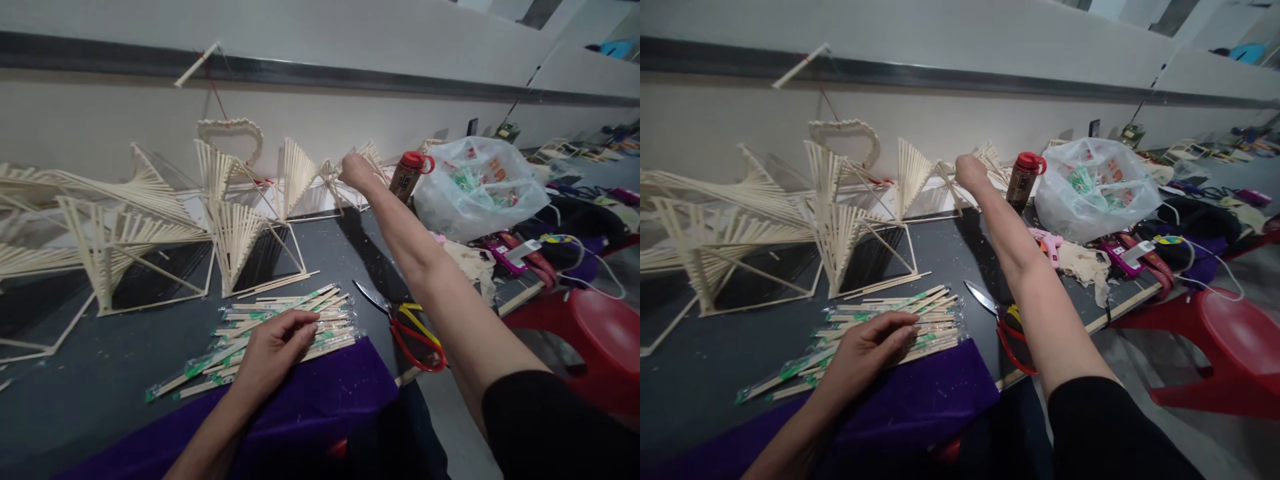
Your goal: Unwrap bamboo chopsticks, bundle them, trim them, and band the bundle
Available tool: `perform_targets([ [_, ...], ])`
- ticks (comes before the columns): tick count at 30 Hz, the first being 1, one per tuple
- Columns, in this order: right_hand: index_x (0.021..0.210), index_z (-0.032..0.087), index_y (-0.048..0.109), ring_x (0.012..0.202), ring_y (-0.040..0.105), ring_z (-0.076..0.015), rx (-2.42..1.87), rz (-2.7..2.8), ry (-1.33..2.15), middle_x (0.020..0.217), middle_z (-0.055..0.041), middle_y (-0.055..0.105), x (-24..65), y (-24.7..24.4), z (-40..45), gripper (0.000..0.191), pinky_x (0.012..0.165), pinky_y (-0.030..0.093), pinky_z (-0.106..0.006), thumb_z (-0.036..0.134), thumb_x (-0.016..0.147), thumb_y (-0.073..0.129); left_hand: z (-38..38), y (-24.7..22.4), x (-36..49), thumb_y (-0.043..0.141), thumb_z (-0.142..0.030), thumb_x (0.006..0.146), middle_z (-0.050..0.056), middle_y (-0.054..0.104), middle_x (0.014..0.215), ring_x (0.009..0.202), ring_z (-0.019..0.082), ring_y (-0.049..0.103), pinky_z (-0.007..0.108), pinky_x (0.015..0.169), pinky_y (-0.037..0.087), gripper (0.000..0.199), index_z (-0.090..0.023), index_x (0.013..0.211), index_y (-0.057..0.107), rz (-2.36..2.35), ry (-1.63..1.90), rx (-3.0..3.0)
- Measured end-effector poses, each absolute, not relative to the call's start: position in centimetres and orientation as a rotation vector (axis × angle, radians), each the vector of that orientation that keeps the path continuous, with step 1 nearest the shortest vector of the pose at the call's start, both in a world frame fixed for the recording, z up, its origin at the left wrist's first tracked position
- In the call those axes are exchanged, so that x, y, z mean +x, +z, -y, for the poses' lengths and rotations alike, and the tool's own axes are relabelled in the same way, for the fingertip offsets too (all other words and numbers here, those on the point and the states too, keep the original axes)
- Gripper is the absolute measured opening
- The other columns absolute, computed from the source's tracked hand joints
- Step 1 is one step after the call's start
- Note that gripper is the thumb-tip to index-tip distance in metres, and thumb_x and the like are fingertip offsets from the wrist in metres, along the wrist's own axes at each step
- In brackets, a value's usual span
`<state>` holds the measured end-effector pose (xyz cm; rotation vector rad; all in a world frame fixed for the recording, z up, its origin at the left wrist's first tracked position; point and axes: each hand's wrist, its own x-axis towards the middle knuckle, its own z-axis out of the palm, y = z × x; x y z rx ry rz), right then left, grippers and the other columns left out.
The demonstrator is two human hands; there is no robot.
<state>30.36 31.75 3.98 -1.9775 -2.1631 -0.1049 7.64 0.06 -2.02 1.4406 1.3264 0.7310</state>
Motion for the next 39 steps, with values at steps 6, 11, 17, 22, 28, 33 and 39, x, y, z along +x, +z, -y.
perform_targets([
  [6, 0.105, 0.002, 0.068, 0.1, 0.062, -0.0281, -1.948, 2.073, -0.041, 0.103, -0.0241, 0.067, 30.4, 4.2, -30.6, 0.031, 0.086, 0.045, -0.038, 0.019, 0.085, 0.05, 0.0, -1.6, 7.5, 0.06, -0.041, 0.082, 0.003, 0.07, 0.078, 0.064, 0.014, 0.06, 0.023, 0.055, 0.043, 0.026, -0.02, 0.09, 0.072, -1.346, 0.795, 1.56],
  [11, 0.091, 0.008, 0.071, 0.082, 0.06, -0.0212, -1.669, 2.087, -0.048, 0.081, -0.0137, 0.068, 31.3, 7.2, -23.2, 0.026, 0.074, 0.044, -0.031, 0.021, 0.083, 0.049, 0.2, -1.1, 7.0, 0.062, -0.038, 0.08, 0.002, 0.073, 0.08, 0.07, 0.015, 0.065, 0.024, 0.063, 0.048, 0.021, -0.021, 0.088, 0.073, -1.352, 0.925, 1.636],
  [17, 0.088, 0.013, 0.071, 0.068, 0.057, -0.0133, -1.319, 2.364, 0.28, 0.074, -0.0048, 0.067, 28.9, 6.2, -11.4, 0.025, 0.066, 0.039, -0.026, 0.028, 0.084, 0.052, -0.2, 0.1, 5.7, 0.065, -0.035, 0.077, 0.001, 0.068, 0.067, 0.051, 0.009, 0.056, 0.02, 0.048, 0.043, 0.023, -0.018, 0.091, 0.073, -1.438, 1.217, 1.448],
  [22, 0.098, 0.018, 0.071, 0.08, 0.062, -0.0164, -1.248, 2.652, 0.313, 0.091, -0.0051, 0.07, 26.2, 2.3, -6.4, 0.025, 0.068, 0.037, -0.026, 0.029, 0.088, 0.05, -1.0, 0.3, 3.4, 0.061, -0.035, 0.079, 0.005, 0.07, 0.075, 0.05, 0.008, 0.054, 0.018, 0.042, 0.038, 0.027, -0.016, 0.095, 0.071, -1.417, 1.412, 1.362],
  [28, 0.118, 0.021, 0.062, 0.1, 0.059, -0.0223, -1.375, 2.772, 0.075, 0.111, -0.0083, 0.065, 22.3, -0.3, -6.3, 0.032, 0.074, 0.04, -0.029, 0.024, 0.093, 0.042, -1.3, 0.0, 1.3, 0.059, -0.035, 0.079, 0.003, 0.071, 0.075, 0.059, 0.012, 0.059, 0.023, 0.058, 0.046, 0.027, -0.016, 0.092, 0.073, -1.61, 1.215, 1.72],
  [33, 0.12, 0.022, 0.059, 0.1, 0.058, -0.0249, -1.418, 2.843, -0.03, 0.114, -0.0105, 0.062, 19.8, -1.7, -6.9, 0.034, 0.073, 0.043, -0.032, 0.024, 0.093, 0.04, -1.9, -1.6, 0.5, 0.053, -0.029, 0.082, 0.004, 0.074, 0.093, 0.083, 0.016, 0.066, 0.026, 0.079, 0.048, 0.027, -0.018, 0.097, 0.073, -1.79, 1.199, 1.934],
  [39, 0.107, 0.022, 0.067, 0.096, 0.059, -0.0261, -1.472, 2.835, -0.078, 0.105, -0.0117, 0.063, 19.2, -2.3, -7.3, 0.03, 0.069, 0.043, -0.032, 0.029, 0.093, 0.041, -1.6, -2.4, 0.1, 0.052, -0.026, 0.083, 0.006, 0.073, 0.1, 0.093, 0.02, 0.065, 0.03, 0.084, 0.047, 0.028, -0.017, 0.1, 0.072, -1.757, 1.01, 2.152],
])
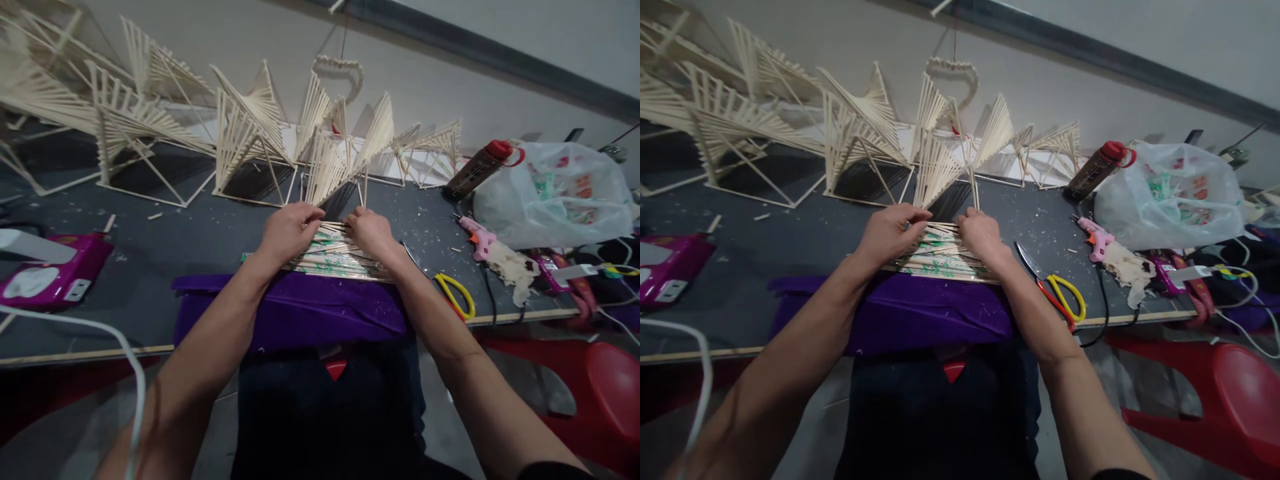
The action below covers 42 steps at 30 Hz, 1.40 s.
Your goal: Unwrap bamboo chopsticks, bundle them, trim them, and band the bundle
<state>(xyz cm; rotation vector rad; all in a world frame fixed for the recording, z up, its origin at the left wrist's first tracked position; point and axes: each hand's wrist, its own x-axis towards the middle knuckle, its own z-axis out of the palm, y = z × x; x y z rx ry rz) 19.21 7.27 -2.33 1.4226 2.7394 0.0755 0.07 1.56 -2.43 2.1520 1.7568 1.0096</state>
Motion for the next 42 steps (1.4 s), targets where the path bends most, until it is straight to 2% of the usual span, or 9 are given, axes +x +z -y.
perform_targets([
  [5, 0.103, 0.024, 0.068, 0.09, 0.062, -0.0207, 1.51, -2.874, -0.053, 0.103, -0.0073, 0.066, 20.4, -1.7, -7.0, 0.026, 0.069, 0.041, -0.028, 0.029, 0.091, 0.045, -1.5, -2.5, -0.2, 0.051, -0.028, 0.084, 0.005, 0.072, 0.102, 0.097, 0.021, 0.063, 0.032, 0.085, 0.046, 0.027, -0.019, 0.101, 0.071, -1.803, 0.848, 2.232],
  [9, 0.095, 0.023, 0.068, 0.082, 0.064, -0.0198, 1.924, -2.851, -0.196, 0.089, -0.0033, 0.071, 22.3, -1.2, -7.4, 0.024, 0.07, 0.042, -0.028, 0.036, 0.088, 0.05, -1.3, -2.3, -0.3, 0.05, -0.031, 0.086, 0.006, 0.072, 0.098, 0.095, 0.023, 0.064, 0.033, 0.079, 0.046, 0.026, -0.021, 0.096, 0.071, -1.979, 0.755, 2.176],
  [13, 0.111, 0.022, 0.064, 0.085, 0.066, -0.0234, 2.042, -2.715, -0.263, 0.088, -0.0051, 0.073, 22.5, -1.9, -8.3, 0.032, 0.069, 0.042, -0.029, 0.038, 0.085, 0.054, -1.4, -2.4, -0.4, 0.053, -0.037, 0.085, 0.007, 0.073, 0.091, 0.086, 0.025, 0.066, 0.034, 0.074, 0.045, 0.026, -0.023, 0.101, 0.069, -2.228, 0.695, 2.007],
  [15, 0.11, 0.023, 0.066, 0.089, 0.066, -0.0234, 1.997, -2.689, -0.28, 0.093, -0.0068, 0.073, 22.0, -2.5, -8.7, 0.031, 0.071, 0.042, -0.029, 0.036, 0.086, 0.051, -1.8, -2.7, -0.3, 0.055, -0.037, 0.084, 0.008, 0.073, 0.09, 0.085, 0.026, 0.066, 0.035, 0.073, 0.045, 0.029, -0.023, 0.106, 0.067, -2.263, 0.657, 1.969],
  [22, 0.097, 0.02, 0.07, 0.088, 0.066, -0.0204, 2.044, -2.788, -0.362, 0.091, -0.0075, 0.073, 20.9, -4.7, -10.9, 0.025, 0.073, 0.043, -0.027, 0.032, 0.087, 0.05, -3.0, -3.2, -0.3, 0.048, -0.034, 0.088, 0.011, 0.072, 0.096, 0.09, 0.028, 0.065, 0.038, 0.078, 0.044, 0.031, -0.02, 0.11, 0.065, -2.271, 0.675, 1.948],
  [27, 0.108, 0.017, 0.063, 0.078, 0.065, -0.0172, 2.128, -2.909, -0.594, 0.085, -0.0041, 0.072, 21.5, -5.1, -11.0, 0.03, 0.069, 0.043, -0.025, 0.034, 0.086, 0.053, -2.3, -3.0, 0.4, 0.047, -0.033, 0.088, 0.008, 0.07, 0.107, 0.103, 0.025, 0.06, 0.036, 0.088, 0.043, 0.031, -0.019, 0.107, 0.067, -1.948, 0.714, 2.288],
  [30, 0.102, 0.019, 0.065, 0.076, 0.064, -0.0166, 2.053, -2.92, -0.553, 0.083, -0.0027, 0.071, 22.2, -4.2, -9.8, 0.026, 0.068, 0.042, -0.025, 0.035, 0.085, 0.052, -1.9, -3.3, 1.5, 0.044, -0.036, 0.091, 0.008, 0.067, 0.118, 0.112, 0.024, 0.056, 0.037, 0.095, 0.04, 0.038, -0.019, 0.118, 0.064, -1.693, 0.569, 2.501],
  [36, 0.1, 0.025, 0.071, 0.085, 0.063, -0.0172, 1.613, -2.865, -0.373, 0.097, -0.002, 0.071, 23.1, -2.5, -8.0, 0.025, 0.066, 0.037, -0.024, 0.033, 0.083, 0.054, -1.4, -3.6, 2.3, 0.045, -0.037, 0.091, 0.011, 0.067, 0.115, 0.108, 0.027, 0.058, 0.039, 0.087, 0.043, 0.036, -0.021, 0.116, 0.064, -1.711, 0.421, 2.539],
  [42, 0.103, 0.024, 0.07, 0.09, 0.061, -0.0171, 1.279, -2.844, -0.617, 0.1, -0.0023, 0.069, 23.8, -1.2, -7.3, 0.037, 0.069, 0.037, -0.024, 0.052, 0.085, 0.053, -1.1, -3.0, 1.1, 0.051, -0.043, 0.085, 0.005, 0.067, 0.114, 0.106, 0.023, 0.059, 0.032, 0.084, 0.045, 0.038, -0.024, 0.115, 0.066, -1.675, 0.404, 2.477],
])
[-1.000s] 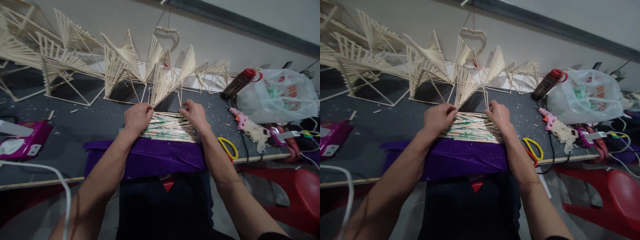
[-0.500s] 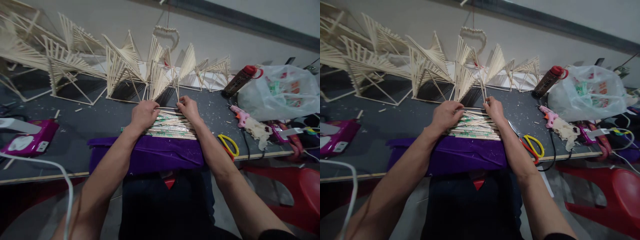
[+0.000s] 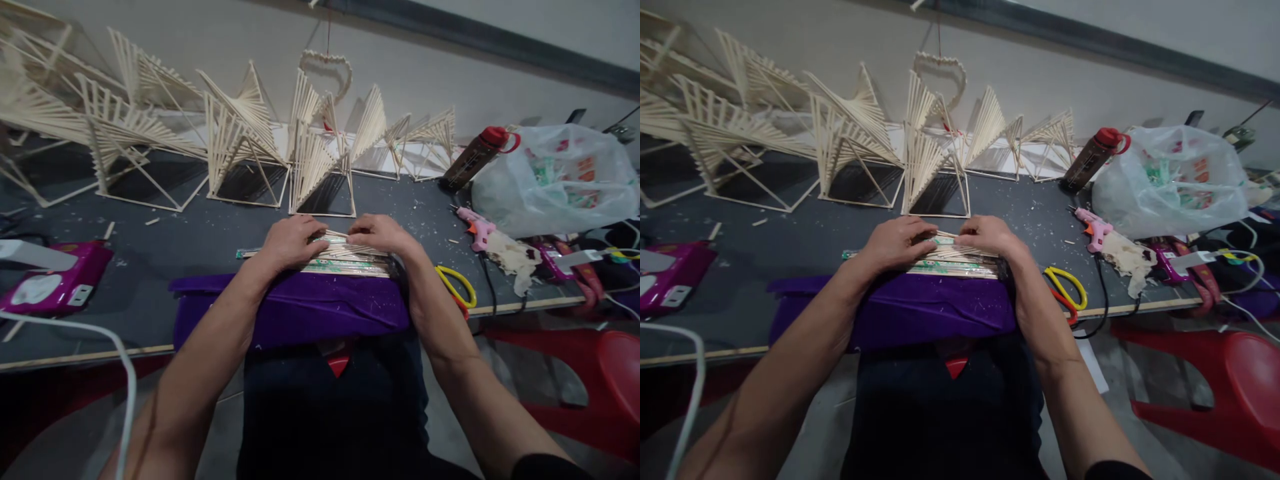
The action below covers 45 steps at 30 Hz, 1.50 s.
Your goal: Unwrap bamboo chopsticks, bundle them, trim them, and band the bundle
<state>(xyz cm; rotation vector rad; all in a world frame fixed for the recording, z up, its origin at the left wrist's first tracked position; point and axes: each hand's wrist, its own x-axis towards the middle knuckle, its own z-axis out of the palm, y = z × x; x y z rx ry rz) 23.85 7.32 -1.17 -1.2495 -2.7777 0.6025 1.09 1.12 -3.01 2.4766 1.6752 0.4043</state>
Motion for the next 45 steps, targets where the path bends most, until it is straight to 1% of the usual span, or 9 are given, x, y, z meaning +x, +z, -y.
perform_targets([
  [5, 0.117, 0.022, 0.06, 0.095, 0.06, -0.0233, -1.336, 2.887, 0.506, 0.112, -0.0071, 0.066, 23.0, -1.0, -6.1, 0.06, 0.069, 0.037, -0.026, 0.061, 0.071, 0.064, -1.1, -2.6, 0.5, 0.059, -0.044, 0.079, 0.005, 0.064, 0.121, 0.108, 0.022, 0.059, 0.028, 0.082, 0.045, 0.049, -0.024, 0.123, 0.061, -1.661, 0.408, 2.411],
  [9, 0.11, 0.022, 0.06, 0.087, 0.062, -0.0229, -1.344, 2.959, 0.496, 0.102, -0.0065, 0.069, 22.1, -1.2, -5.4, 0.047, 0.062, 0.033, -0.027, 0.055, 0.076, 0.059, -0.9, -2.2, 0.4, 0.059, -0.041, 0.08, 0.004, 0.067, 0.114, 0.1, 0.02, 0.062, 0.027, 0.079, 0.046, 0.041, -0.021, 0.115, 0.065, -1.657, 0.56, 2.343],
  [14, 0.101, 0.016, 0.061, 0.071, 0.058, -0.0205, -1.274, 2.993, 0.474, 0.088, -0.0092, 0.068, 22.0, -0.6, -5.0, 0.037, 0.057, 0.028, -0.027, 0.045, 0.078, 0.056, -1.1, -2.1, 0.1, 0.059, -0.034, 0.082, 0.005, 0.071, 0.098, 0.087, 0.018, 0.064, 0.028, 0.076, 0.049, 0.027, -0.02, 0.102, 0.07, -1.786, 1.149, 2.144],
  [19, 0.098, 0.014, 0.06, 0.073, 0.052, -0.0158, -1.133, 2.743, 0.757, 0.086, -0.005, 0.063, 24.0, -0.2, -6.1, 0.029, 0.063, 0.031, -0.024, 0.037, 0.083, 0.052, -1.4, -1.9, -0.3, 0.062, -0.032, 0.081, 0.003, 0.071, 0.091, 0.077, 0.014, 0.064, 0.025, 0.065, 0.05, 0.019, -0.021, 0.094, 0.071, -1.756, 1.587, 1.774],
  [23, 0.087, 0.015, 0.058, 0.069, 0.045, -0.0121, -0.926, 2.448, 1.063, 0.077, 0.001, 0.054, 25.8, -0.7, -7.4, 0.031, 0.063, 0.032, -0.022, 0.046, 0.084, 0.053, -1.6, -1.8, -0.4, 0.06, -0.036, 0.083, 0.003, 0.071, 0.086, 0.071, 0.012, 0.063, 0.02, 0.053, 0.047, 0.023, -0.02, 0.097, 0.068, -1.548, 1.795, 1.384],
  [27, 0.087, 0.015, 0.059, 0.069, 0.044, -0.0115, -0.88, 2.287, 1.273, 0.076, 0.0017, 0.051, 26.0, -1.3, -7.7, 0.036, 0.064, 0.034, -0.023, 0.05, 0.083, 0.055, -1.4, -1.7, 0.4, 0.066, -0.038, 0.078, 0.003, 0.068, 0.073, 0.065, 0.012, 0.062, 0.019, 0.049, 0.045, 0.022, -0.017, 0.083, 0.069, -1.422, 1.695, 1.29],
  [31, 0.089, 0.014, 0.061, 0.066, 0.046, -0.0112, -0.901, 2.195, 1.449, 0.074, 0.0017, 0.053, 25.7, -1.5, -7.6, 0.038, 0.062, 0.034, -0.022, 0.051, 0.081, 0.058, -0.9, -1.6, 1.4, 0.078, -0.031, 0.063, 0.003, 0.069, 0.079, 0.067, 0.013, 0.062, 0.02, 0.049, 0.047, 0.035, -0.016, 0.094, 0.069, -1.266, 1.435, 1.261],
  [36, 0.082, 0.015, 0.06, 0.063, 0.045, -0.0101, -0.9, 1.973, 1.507, 0.07, 0.0026, 0.053, 25.8, -1.2, -7.4, 0.034, 0.061, 0.035, -0.022, 0.049, 0.078, 0.063, -0.9, -1.8, 1.8, 0.078, -0.036, 0.064, 0.0, 0.062, 0.064, 0.059, 0.012, 0.06, 0.019, 0.045, 0.043, 0.028, -0.015, 0.077, 0.064, -1.244, 1.513, 1.093],
  [45, 0.091, 0.014, 0.065, 0.067, 0.053, -0.0121, -0.795, 1.944, 1.788, 0.075, 0.001, 0.061, 23.8, -2.3, -6.9, 0.037, 0.065, 0.041, -0.024, 0.048, 0.076, 0.068, -1.9, -2.3, 5.6, 0.077, -0.041, 0.068, 0.006, 0.073, 0.095, 0.085, 0.018, 0.068, 0.029, 0.076, 0.053, 0.044, -0.018, 0.104, 0.069, -0.857, 1.258, 0.921],
])
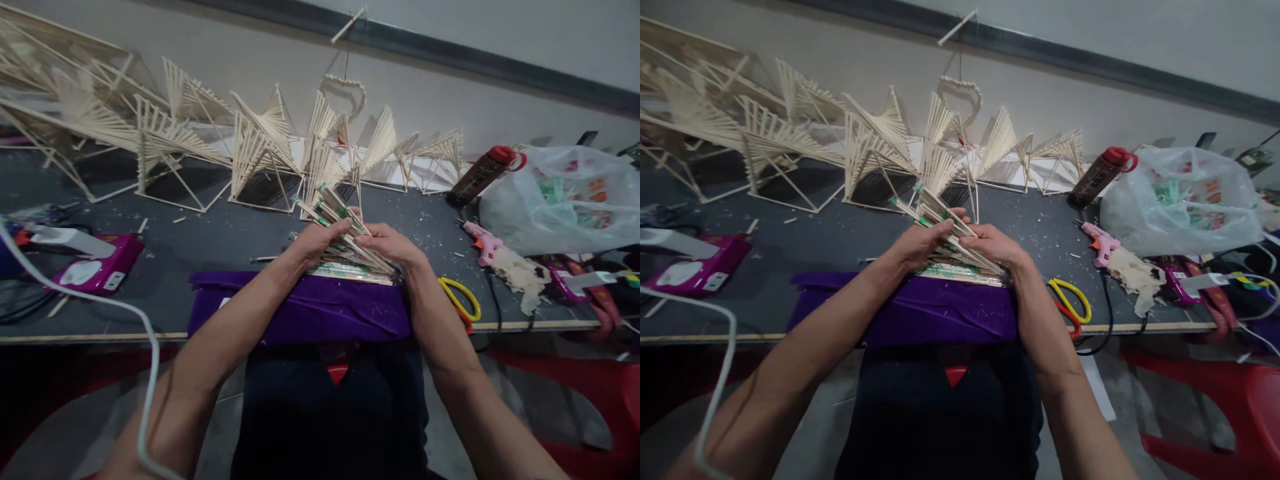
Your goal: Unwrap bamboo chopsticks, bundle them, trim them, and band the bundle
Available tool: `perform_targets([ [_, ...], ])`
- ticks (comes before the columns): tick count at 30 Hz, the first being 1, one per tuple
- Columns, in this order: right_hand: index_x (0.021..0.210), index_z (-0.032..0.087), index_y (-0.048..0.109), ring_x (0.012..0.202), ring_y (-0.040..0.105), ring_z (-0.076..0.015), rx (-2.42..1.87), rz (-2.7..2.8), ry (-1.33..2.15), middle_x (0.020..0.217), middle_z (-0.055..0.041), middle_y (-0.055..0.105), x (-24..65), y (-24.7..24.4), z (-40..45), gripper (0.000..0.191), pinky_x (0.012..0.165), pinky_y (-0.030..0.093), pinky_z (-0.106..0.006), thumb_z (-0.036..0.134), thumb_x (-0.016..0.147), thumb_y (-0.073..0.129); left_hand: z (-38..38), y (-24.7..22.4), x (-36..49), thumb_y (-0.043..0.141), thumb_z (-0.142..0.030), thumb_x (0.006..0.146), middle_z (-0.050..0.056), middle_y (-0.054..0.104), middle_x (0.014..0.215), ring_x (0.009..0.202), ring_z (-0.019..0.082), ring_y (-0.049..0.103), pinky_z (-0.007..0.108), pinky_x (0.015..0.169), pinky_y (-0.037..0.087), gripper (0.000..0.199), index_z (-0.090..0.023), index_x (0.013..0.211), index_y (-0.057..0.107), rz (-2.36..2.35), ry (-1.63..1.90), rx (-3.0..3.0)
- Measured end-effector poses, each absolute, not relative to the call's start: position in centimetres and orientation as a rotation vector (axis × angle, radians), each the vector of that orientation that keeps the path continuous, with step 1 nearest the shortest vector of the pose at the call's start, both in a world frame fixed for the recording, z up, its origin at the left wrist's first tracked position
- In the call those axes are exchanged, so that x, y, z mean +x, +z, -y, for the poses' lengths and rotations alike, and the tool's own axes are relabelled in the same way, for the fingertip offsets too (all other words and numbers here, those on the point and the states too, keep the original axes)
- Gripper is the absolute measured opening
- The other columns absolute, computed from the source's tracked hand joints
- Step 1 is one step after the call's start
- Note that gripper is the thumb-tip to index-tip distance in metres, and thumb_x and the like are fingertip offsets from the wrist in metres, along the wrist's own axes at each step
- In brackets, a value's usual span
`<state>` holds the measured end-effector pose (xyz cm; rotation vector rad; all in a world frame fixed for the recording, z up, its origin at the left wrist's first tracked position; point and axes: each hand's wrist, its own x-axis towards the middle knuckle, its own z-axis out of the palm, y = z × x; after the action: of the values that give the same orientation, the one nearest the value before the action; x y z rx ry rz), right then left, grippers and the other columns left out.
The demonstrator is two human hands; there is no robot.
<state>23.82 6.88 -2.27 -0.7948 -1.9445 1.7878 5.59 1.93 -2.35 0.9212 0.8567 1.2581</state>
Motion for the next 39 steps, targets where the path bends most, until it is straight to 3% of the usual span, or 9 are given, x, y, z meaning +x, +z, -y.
perform_targets([
  [3, 0.082, 0.013, 0.064, 0.061, 0.052, -0.0116, -0.814, 1.97, 1.757, 0.07, -0.0004, 0.061, 23.7, -2.1, -6.8, 0.038, 0.059, 0.04, -0.023, 0.051, 0.08, 0.063, -2.2, -1.5, 6.9, 0.071, -0.041, 0.074, 0.006, 0.073, 0.099, 0.083, 0.018, 0.069, 0.027, 0.066, 0.054, 0.036, -0.019, 0.103, 0.068, -0.791, 1.287, 0.828],
  [6, 0.081, 0.013, 0.064, 0.067, 0.054, -0.0129, -0.728, 2.04, 1.667, 0.075, -0.0025, 0.062, 23.9, -1.5, -6.8, 0.039, 0.064, 0.041, -0.024, 0.051, 0.083, 0.059, -2.6, -0.4, 7.4, 0.065, -0.042, 0.08, 0.006, 0.074, 0.093, 0.072, 0.017, 0.069, 0.026, 0.054, 0.053, 0.03, -0.018, 0.099, 0.067, -0.782, 1.376, 0.82],
  [11, 0.086, 0.013, 0.063, 0.075, 0.051, -0.0121, -0.617, 2.148, 1.527, 0.082, -0.0019, 0.06, 24.5, -0.7, -7.0, 0.035, 0.07, 0.039, -0.023, 0.047, 0.086, 0.057, -3.4, 2.4, 7.0, 0.063, -0.041, 0.083, -0.001, 0.067, 0.068, 0.068, 0.013, 0.068, 0.025, 0.065, 0.056, 0.022, -0.019, 0.086, 0.064, -0.775, 1.716, 0.899],
  [19, 0.091, 0.014, 0.067, 0.069, 0.058, -0.0135, -1.015, 2.225, 1.357, 0.078, -0.0033, 0.065, 25.7, -2.0, -7.8, 0.03, 0.068, 0.045, -0.026, 0.041, 0.083, 0.057, -2.5, 6.4, 6.3, 0.064, -0.036, 0.084, -0.003, 0.057, 0.061, 0.055, 0.01, 0.057, 0.026, 0.057, 0.049, 0.017, -0.02, 0.078, 0.064, -0.689, 2.002, 1.191],
  [24, 0.097, 0.013, 0.067, 0.065, 0.058, -0.0134, -1.123, 2.132, 1.199, 0.077, -0.0039, 0.066, 25.9, -2.2, -8.2, 0.034, 0.063, 0.045, -0.024, 0.041, 0.085, 0.05, -1.3, 2.9, 7.6, 0.071, -0.039, 0.077, -0.002, 0.062, 0.064, 0.06, 0.012, 0.06, 0.027, 0.065, 0.05, 0.022, -0.019, 0.085, 0.066, -0.946, 1.704, 1.346],
  [29, 0.094, 0.014, 0.067, 0.073, 0.058, -0.0161, -1.269, 2.35, 0.721, 0.08, -0.0053, 0.065, 24.6, -2.2, -7.7, 0.034, 0.067, 0.041, -0.025, 0.037, 0.092, 0.042, -2.2, 0.9, 7.4, 0.071, -0.047, 0.074, -0.004, 0.058, 0.058, 0.054, 0.011, 0.058, 0.028, 0.06, 0.05, 0.028, -0.021, 0.083, 0.064, -0.93, 1.692, 1.263],
  [33, 0.106, 0.018, 0.067, 0.091, 0.06, -0.021, -1.465, 2.664, 0.27, 0.106, -0.0108, 0.064, 22.7, -2.4, -6.7, 0.031, 0.072, 0.039, -0.028, 0.03, 0.093, 0.042, -3.5, 1.5, 6.1, 0.07, -0.054, 0.072, -0.007, 0.043, 0.047, 0.039, 0.006, 0.039, 0.024, 0.042, 0.04, 0.037, -0.021, 0.065, 0.055, -0.903, 1.95, 1.022],
  [36, 0.118, 0.022, 0.063, 0.098, 0.059, -0.0224, -1.414, 2.731, 0.269, 0.111, -0.0098, 0.063, 21.7, -2.1, -6.1, 0.039, 0.076, 0.04, -0.029, 0.042, 0.094, 0.04, -3.6, 2.2, 5.1, 0.067, -0.063, 0.071, -0.007, 0.04, 0.046, 0.037, 0.005, 0.034, 0.023, 0.04, 0.035, 0.045, -0.022, 0.064, 0.051, -0.942, 2.003, 0.928],
  [39, 0.116, 0.022, 0.066, 0.104, 0.056, -0.0253, -1.271, 2.849, 0.286, 0.11, -0.0104, 0.064, 21.4, -1.4, -5.4, 0.053, 0.085, 0.039, -0.032, 0.06, 0.091, 0.039, -3.2, 2.8, 4.0, 0.057, -0.07, 0.075, -0.006, 0.038, 0.046, 0.038, 0.005, 0.032, 0.024, 0.04, 0.032, 0.049, -0.022, 0.067, 0.049, -0.939, 2.031, 0.867],
])
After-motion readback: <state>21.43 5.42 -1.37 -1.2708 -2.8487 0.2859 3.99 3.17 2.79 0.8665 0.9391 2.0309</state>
